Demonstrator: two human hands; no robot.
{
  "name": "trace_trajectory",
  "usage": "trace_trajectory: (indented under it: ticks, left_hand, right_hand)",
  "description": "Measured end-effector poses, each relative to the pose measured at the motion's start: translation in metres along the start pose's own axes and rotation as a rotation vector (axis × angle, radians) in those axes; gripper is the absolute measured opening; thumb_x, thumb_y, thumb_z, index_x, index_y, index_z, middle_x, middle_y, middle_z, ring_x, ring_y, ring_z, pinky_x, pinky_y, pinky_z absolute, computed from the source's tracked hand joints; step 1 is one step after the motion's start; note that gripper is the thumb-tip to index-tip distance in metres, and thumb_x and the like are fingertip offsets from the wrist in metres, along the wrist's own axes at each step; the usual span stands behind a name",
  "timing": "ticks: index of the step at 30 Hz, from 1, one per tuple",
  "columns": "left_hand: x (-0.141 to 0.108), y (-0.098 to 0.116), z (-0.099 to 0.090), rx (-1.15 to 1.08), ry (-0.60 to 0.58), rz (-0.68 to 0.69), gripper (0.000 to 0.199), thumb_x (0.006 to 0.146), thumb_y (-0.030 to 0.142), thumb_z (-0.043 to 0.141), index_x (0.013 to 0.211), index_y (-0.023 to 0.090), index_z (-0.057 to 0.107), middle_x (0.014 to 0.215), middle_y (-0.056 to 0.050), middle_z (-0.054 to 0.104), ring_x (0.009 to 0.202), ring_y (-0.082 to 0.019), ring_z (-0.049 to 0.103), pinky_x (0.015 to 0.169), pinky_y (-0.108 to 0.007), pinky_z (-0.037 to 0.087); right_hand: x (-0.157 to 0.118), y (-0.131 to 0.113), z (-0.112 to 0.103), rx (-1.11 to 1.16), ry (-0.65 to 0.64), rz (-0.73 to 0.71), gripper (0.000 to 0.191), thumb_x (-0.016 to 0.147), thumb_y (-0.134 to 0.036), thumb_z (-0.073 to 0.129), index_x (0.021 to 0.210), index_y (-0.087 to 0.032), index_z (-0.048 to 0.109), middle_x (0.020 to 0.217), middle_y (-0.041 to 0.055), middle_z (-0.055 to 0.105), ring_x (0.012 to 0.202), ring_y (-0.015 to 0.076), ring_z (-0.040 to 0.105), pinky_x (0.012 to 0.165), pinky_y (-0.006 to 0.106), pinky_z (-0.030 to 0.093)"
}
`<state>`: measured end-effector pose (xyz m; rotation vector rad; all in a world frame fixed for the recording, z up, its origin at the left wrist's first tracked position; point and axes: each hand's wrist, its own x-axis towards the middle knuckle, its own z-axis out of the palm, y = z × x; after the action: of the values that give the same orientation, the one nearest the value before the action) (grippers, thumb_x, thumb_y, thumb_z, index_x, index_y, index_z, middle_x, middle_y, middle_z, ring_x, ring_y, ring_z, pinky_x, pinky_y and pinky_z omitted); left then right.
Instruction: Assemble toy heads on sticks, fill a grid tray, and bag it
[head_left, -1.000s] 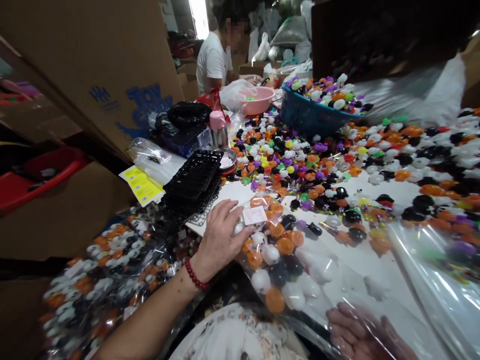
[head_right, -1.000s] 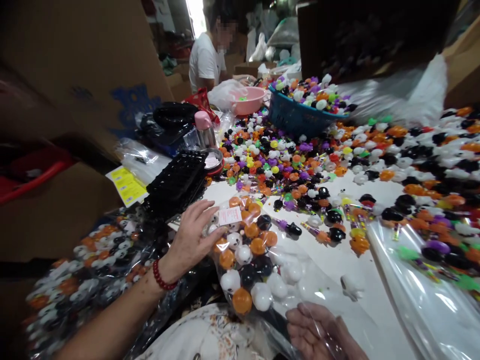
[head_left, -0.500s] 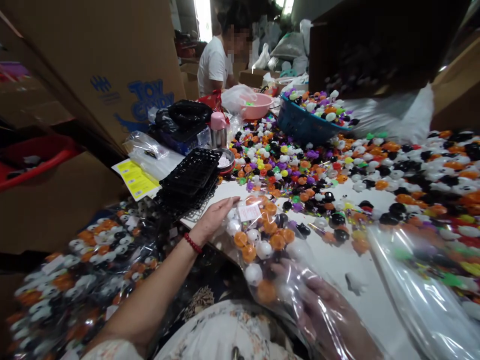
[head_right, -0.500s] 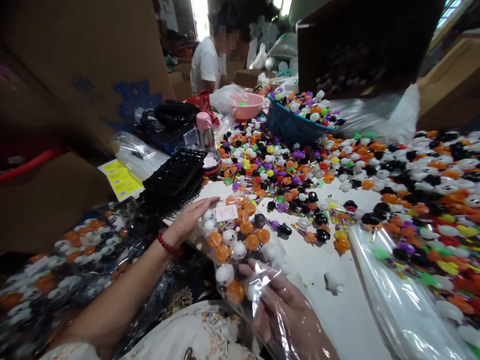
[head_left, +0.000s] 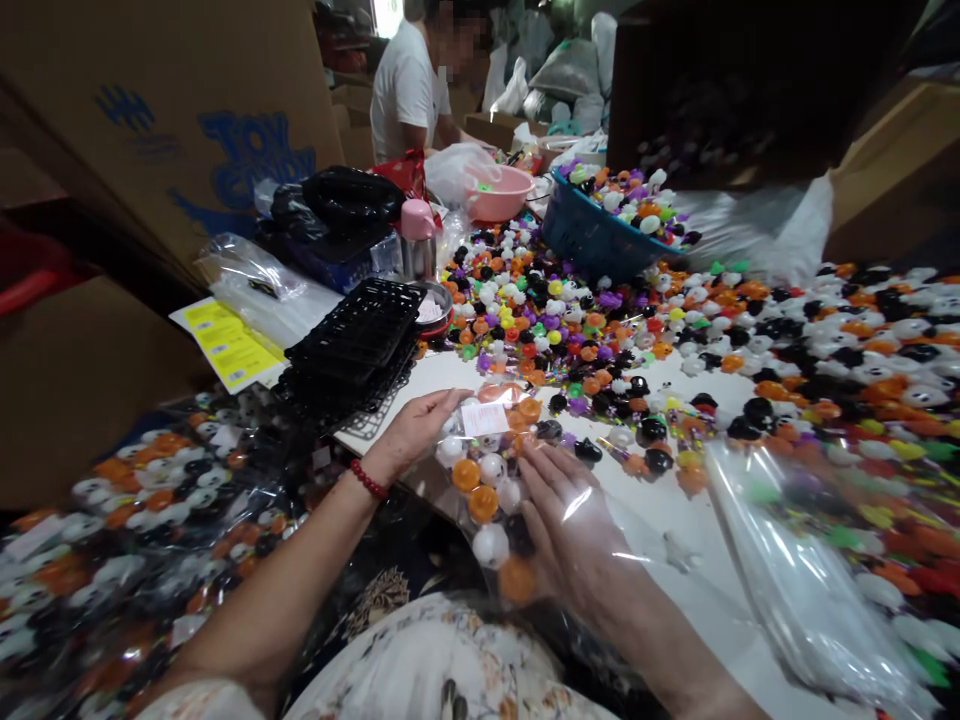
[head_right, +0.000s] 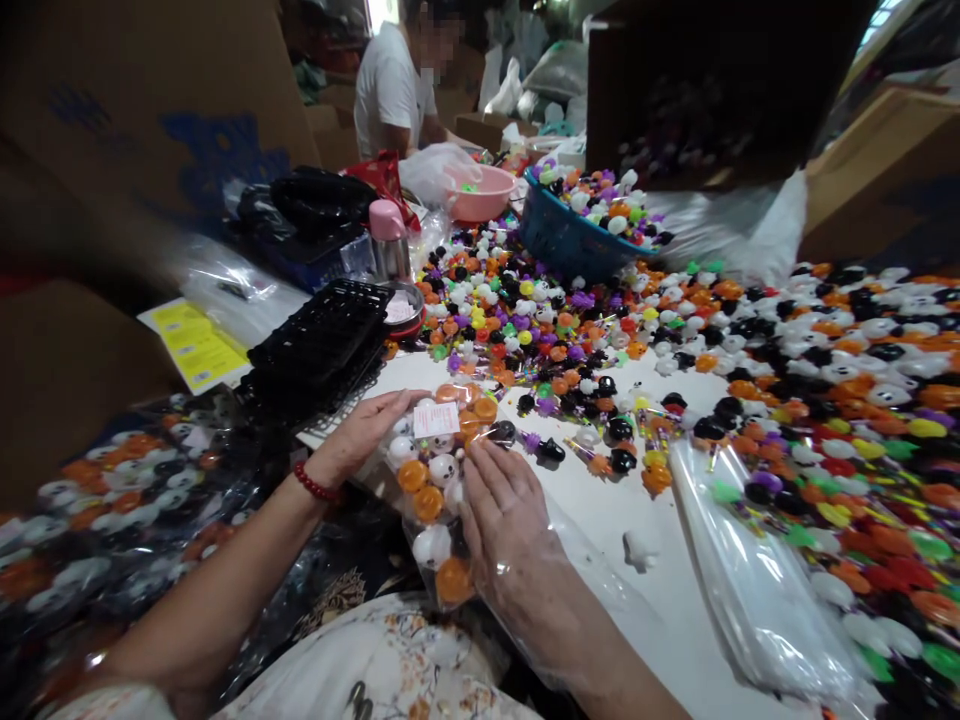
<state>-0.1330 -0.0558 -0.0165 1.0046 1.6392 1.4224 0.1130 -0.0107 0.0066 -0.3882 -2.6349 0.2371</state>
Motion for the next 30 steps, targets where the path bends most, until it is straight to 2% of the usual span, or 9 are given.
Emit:
trace_trajectory:
  ticks: [2,7,11,15,18,20,25,30]
  left_hand:
    - [0.001,0.000,0.000,0.009,-0.016,0.000,0.059,0.083,0.064,0.056,0.112,0.015,0.072,0.120,-0.008,0.071,0.112,-0.025,0.063,0.101,-0.035,0.047]
    - [0.003,-0.005,-0.003,0.029,-0.087,0.036,0.060,0.083,0.061,0.060,0.120,0.015,0.069,0.125,-0.009,0.068,0.115,-0.026,0.062,0.104,-0.037,0.045]
    - [0.003,-0.004,-0.007,0.091,-0.140,0.056,0.059,0.082,0.058,0.063,0.123,0.016,0.068,0.129,-0.010,0.066,0.120,-0.028,0.060,0.108,-0.039,0.042]
    - [0.003,0.000,-0.009,0.107,-0.191,0.091,0.057,0.084,0.055,0.062,0.128,0.018,0.065,0.133,-0.009,0.063,0.123,-0.027,0.058,0.109,-0.038,0.041]
    - [0.003,0.000,-0.009,0.122,-0.186,0.083,0.057,0.083,0.056,0.063,0.126,0.017,0.066,0.133,-0.009,0.063,0.123,-0.027,0.058,0.109,-0.038,0.041]
    - [0.003,0.000,-0.008,0.128,-0.183,0.085,0.058,0.082,0.056,0.064,0.124,0.017,0.067,0.133,-0.010,0.063,0.123,-0.027,0.058,0.109,-0.038,0.041]
    - [0.004,-0.002,-0.005,0.096,-0.175,0.092,0.058,0.088,0.057,0.057,0.127,0.016,0.065,0.132,-0.010,0.064,0.122,-0.025,0.059,0.109,-0.037,0.042]
    - [0.006,-0.005,-0.003,0.067,-0.144,0.081,0.061,0.089,0.062,0.051,0.126,0.015,0.065,0.131,-0.010,0.065,0.121,-0.025,0.060,0.109,-0.037,0.042]
  right_hand:
    - [0.003,0.004,0.001,-0.001,0.037,0.024,0.044,0.097,-0.014,0.042,0.141,-0.007,0.044,0.145,0.0196,0.049,0.140,0.0308,0.037,0.110,0.059,0.042]
    - [0.008,0.015,0.004,0.112,-0.066,-0.025,0.040,0.099,-0.021,0.044,0.139,-0.018,0.050,0.146,0.0104,0.050,0.143,0.0268,0.033,0.113,0.054,0.041]
    - [0.014,0.016,0.007,0.070,-0.028,-0.051,0.039,0.099,-0.020,0.043,0.137,-0.016,0.052,0.147,0.0130,0.048,0.145,0.0294,0.029,0.113,0.059,0.038]
    - [0.020,0.010,0.005,0.017,-0.111,-0.006,0.045,0.098,-0.019,0.042,0.142,-0.014,0.047,0.153,0.0143,0.040,0.145,0.0293,0.029,0.114,0.056,0.037]
    - [0.024,0.008,0.008,0.011,-0.125,0.023,0.049,0.096,-0.017,0.041,0.145,-0.013,0.043,0.156,0.0150,0.034,0.145,0.0288,0.031,0.116,0.054,0.035]
    - [0.025,0.008,0.012,-0.004,-0.112,0.028,0.049,0.094,-0.017,0.044,0.143,-0.012,0.046,0.156,0.0152,0.033,0.144,0.0296,0.032,0.116,0.053,0.034]
    - [0.026,0.009,0.020,-0.076,-0.070,0.010,0.046,0.093,-0.016,0.044,0.138,-0.009,0.051,0.149,0.0157,0.045,0.140,0.0327,0.038,0.113,0.054,0.038]
    - [0.022,0.009,0.013,0.007,-0.058,-0.029,0.044,0.095,-0.015,0.041,0.138,-0.010,0.049,0.148,0.0154,0.046,0.144,0.0298,0.032,0.115,0.055,0.037]
